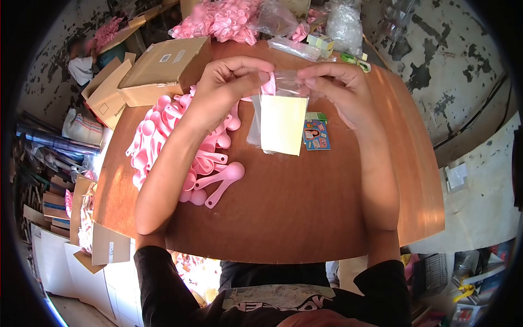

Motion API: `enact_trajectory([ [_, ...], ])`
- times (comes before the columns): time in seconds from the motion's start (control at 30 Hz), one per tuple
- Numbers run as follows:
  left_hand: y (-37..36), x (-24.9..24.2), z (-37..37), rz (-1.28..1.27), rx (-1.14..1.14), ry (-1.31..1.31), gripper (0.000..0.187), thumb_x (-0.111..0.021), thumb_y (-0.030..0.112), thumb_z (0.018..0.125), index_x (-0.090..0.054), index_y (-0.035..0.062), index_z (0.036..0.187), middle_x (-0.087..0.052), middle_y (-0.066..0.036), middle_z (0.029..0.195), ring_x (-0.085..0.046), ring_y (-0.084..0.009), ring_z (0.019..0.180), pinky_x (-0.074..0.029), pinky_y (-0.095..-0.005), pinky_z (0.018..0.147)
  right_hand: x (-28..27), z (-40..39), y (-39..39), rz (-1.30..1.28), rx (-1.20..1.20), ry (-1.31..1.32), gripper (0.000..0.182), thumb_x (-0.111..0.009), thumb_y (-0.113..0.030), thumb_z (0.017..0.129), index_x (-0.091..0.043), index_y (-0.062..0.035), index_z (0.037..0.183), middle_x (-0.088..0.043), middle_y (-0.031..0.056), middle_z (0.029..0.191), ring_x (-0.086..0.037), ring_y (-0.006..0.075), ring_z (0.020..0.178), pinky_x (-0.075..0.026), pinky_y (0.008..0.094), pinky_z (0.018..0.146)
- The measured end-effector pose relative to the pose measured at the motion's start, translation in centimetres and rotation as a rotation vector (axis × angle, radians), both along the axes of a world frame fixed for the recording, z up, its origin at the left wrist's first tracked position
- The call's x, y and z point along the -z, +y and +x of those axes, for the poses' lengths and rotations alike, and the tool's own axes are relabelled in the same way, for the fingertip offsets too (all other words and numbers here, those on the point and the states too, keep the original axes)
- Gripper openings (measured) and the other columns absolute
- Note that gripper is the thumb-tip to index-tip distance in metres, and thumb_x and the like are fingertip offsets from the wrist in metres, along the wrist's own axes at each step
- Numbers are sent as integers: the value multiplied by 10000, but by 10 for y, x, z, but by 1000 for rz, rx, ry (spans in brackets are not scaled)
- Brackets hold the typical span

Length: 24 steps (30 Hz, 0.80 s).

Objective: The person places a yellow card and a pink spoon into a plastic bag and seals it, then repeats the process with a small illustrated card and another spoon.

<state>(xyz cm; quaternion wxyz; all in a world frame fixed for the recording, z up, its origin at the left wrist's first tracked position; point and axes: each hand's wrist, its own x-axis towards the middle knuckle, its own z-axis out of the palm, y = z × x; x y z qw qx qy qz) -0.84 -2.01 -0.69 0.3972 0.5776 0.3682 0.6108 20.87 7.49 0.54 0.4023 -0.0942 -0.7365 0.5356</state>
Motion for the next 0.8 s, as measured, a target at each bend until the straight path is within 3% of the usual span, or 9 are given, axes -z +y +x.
enact_trajectory([
  [0.4, 1, 1, -3, -3, 108, -83, 172, -580, 30, 870, -672, -31, 1002, -692, -82, 925, -644, -118, 862, -507, -245, 764, -6, 4, -2, 181, 13, -76, 181, -583, 49, 845, -698, 52, 985, -701, 134, 931, -679, 160, 817, -547, 274, 762],
  [0.47, 2, 1, -3, 4, 143, -149, 171, -588, 45, 874, -669, -34, 1003, -691, -87, 933, -645, -121, 867, -510, -249, 775, -6, 6, 2, 196, -63, -59, 167, -602, 22, 858, -694, 54, 993, -700, 126, 944, -676, 147, 816, -544, 258, 751],
  [0.63, -1, -3, 4, 58, 9, 105, 224, -662, 22, 858, -635, -45, 1071, -687, -104, 948, -645, -139, 933, -528, -258, 805, -6, 5, -9, 150, 2, -106, 221, -678, 5, 833, -656, 65, 1045, -696, 113, 939, -667, 125, 830, -535, 223, 706],
  [0.8, 3, -4, 2, 63, 48, -18, 335, -679, 1, 843, -577, -43, 1160, -692, -97, 992, -643, -135, 949, -529, -255, 796, -4, -3, -17, 170, 34, -29, 291, -725, 34, 786, -633, 64, 1060, -673, 111, 1024, -659, 111, 837, -529, 203, 671],
])
